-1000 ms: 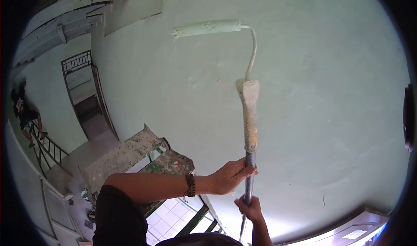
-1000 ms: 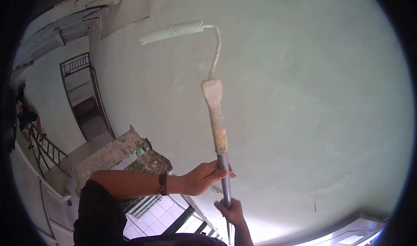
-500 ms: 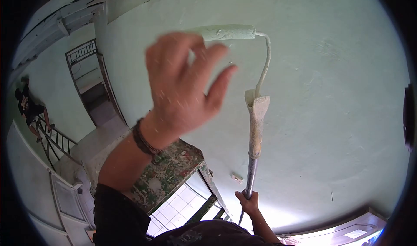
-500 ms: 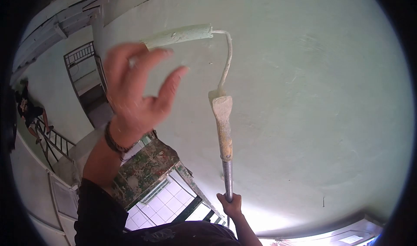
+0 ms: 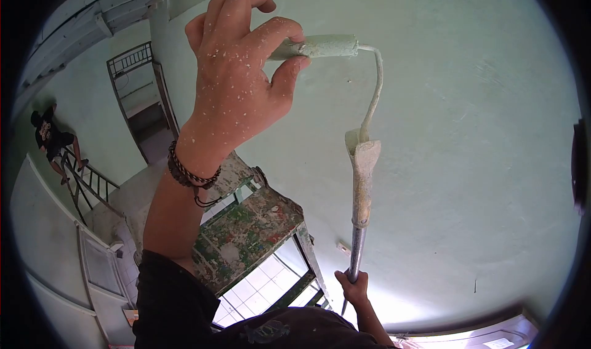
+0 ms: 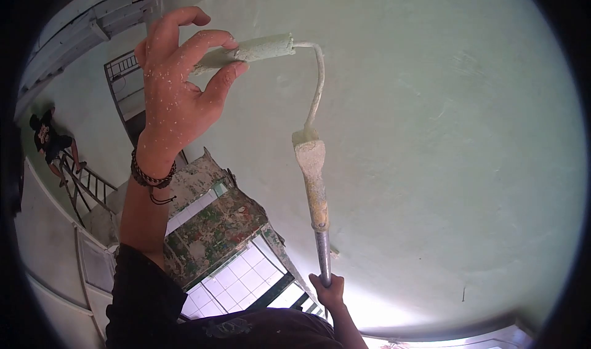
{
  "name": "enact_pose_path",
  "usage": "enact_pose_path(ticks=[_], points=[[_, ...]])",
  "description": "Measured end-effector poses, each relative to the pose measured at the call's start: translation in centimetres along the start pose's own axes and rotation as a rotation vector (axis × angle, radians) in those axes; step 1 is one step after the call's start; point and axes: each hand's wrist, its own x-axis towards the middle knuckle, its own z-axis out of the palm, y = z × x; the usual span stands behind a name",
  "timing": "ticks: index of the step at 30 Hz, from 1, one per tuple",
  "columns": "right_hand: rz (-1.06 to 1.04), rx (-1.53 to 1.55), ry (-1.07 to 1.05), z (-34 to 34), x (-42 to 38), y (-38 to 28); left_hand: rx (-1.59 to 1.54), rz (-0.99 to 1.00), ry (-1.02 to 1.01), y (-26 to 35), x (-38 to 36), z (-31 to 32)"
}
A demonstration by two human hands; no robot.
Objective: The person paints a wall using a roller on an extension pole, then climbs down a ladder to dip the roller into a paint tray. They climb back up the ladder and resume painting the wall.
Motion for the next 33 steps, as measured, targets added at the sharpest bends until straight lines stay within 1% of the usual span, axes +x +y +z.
enact_pose_path(ticks=[6, 8, 9, 15, 23, 25, 29, 31, 33], points=[[-0.002, -0.004, 0.030, -0.2, -0.2, -0.1, -0.011, 0.001, -0.002, -0.1, -0.2, 0.1], [-0.070, 0.013, 0.068, -0.1, -0.3, -0.2, -0.015, 0.006, 0.012, -0.2, -0.3, 0.2], [-0.070, 0.012, 0.068, -0.1, -0.3, -0.1, -0.017, 0.010, 0.023, -0.2, -0.3, 0.2], [-0.040, -0.015, 0.042, -0.3, -0.4, 0.4, 0.001, 0.050, 0.080, 0.1, -0.2, 0.5], [0.024, 0.046, 0.006, -0.5, -0.7, -0.5, -0.035, 0.148, 0.191, -0.2, -0.2, 0.5], [0.032, 0.062, 0.013, -0.6, -0.6, -0.4, -0.114, 0.162, 0.133, -0.3, 0.0, -0.2], [0.041, 0.085, 0.013, -0.7, -0.6, -0.3, -0.124, 0.132, 0.071, 0.0, 0.4, -1.3], [0.031, 0.087, 0.012, -0.6, -0.6, -0.1, -0.030, 0.025, 0.077, 0.8, 0.8, -1.3], [0.021, 0.088, 0.009, -0.5, -0.7, 0.1, -0.026, 0.039, 0.034, 0.5, 0.8, -1.0]])
